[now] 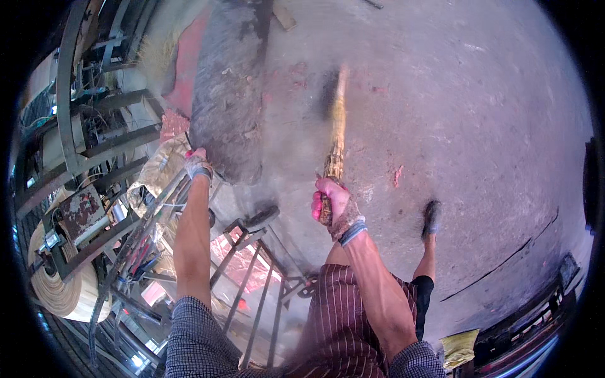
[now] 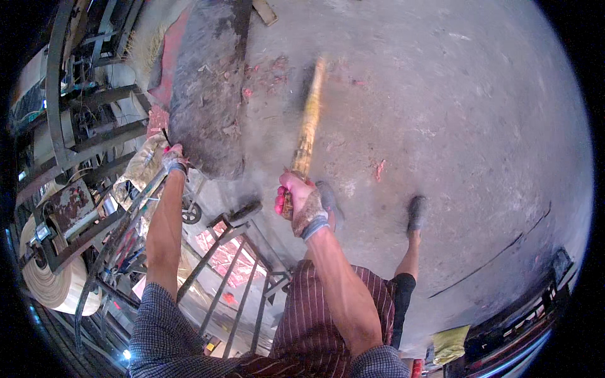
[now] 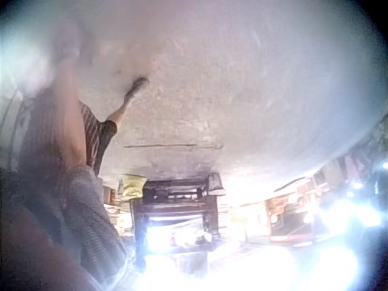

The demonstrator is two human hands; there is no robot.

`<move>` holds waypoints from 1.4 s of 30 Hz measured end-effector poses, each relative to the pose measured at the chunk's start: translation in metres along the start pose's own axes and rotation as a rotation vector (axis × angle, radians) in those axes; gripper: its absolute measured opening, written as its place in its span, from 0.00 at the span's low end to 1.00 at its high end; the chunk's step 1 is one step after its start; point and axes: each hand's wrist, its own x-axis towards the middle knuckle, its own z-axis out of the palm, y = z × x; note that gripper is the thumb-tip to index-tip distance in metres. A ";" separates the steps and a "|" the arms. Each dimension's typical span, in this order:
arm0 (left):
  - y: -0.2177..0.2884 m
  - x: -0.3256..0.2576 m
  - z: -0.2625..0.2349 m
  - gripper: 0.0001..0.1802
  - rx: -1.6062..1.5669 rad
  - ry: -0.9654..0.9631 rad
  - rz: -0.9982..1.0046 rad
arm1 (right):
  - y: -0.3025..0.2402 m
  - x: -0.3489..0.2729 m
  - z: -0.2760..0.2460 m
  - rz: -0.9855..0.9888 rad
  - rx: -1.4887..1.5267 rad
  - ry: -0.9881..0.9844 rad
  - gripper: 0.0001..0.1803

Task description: The person sweeps the floor with a broom and then applies a liquid substance from a container to the edges of wood sheets as they are processed by a roller machine.

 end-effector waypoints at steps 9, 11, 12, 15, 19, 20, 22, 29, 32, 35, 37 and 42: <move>-0.014 0.028 -0.018 0.18 0.052 -0.044 -0.084 | 0.072 -0.166 -0.084 -0.168 -0.031 0.386 0.05; -0.015 0.023 0.003 0.18 0.080 -0.077 -0.108 | 0.088 -0.170 -0.114 -0.220 0.029 0.589 0.05; -0.023 0.036 -0.003 0.16 0.148 -0.081 -0.091 | 0.097 -0.159 -0.136 -0.190 0.068 0.564 0.06; -0.047 0.094 -0.052 0.15 0.151 -0.094 -0.099 | 0.127 -0.078 -0.178 0.057 0.210 0.432 0.10; -0.041 0.049 -0.005 0.17 0.045 -0.100 -0.147 | 0.098 -0.034 -0.062 -0.021 0.092 0.182 0.10; -0.035 0.052 -0.009 0.19 0.074 -0.099 -0.136 | 0.094 -0.030 -0.034 0.016 0.089 0.116 0.09; -0.024 0.047 -0.006 0.21 0.132 -0.110 -0.132 | 0.094 -0.014 -0.004 0.082 0.087 -0.027 0.10; -0.054 0.083 -0.038 0.20 0.095 -0.137 -0.172 | 0.071 -0.064 -0.027 -0.294 -0.297 0.247 0.20; -0.055 0.088 -0.035 0.20 0.112 -0.089 -0.188 | 0.010 -0.044 -0.088 -0.269 -0.510 0.514 0.15; -0.031 0.063 -0.024 0.18 0.063 -0.104 -0.163 | -0.050 0.011 -0.089 -0.367 -0.522 0.597 0.11; -0.010 0.050 -0.012 0.17 0.019 -0.120 -0.191 | -0.056 0.049 -0.071 -0.242 -0.456 0.474 0.11; 0.000 0.046 -0.032 0.11 0.000 -0.082 -0.166 | 0.051 0.017 0.008 -0.199 -0.449 0.249 0.09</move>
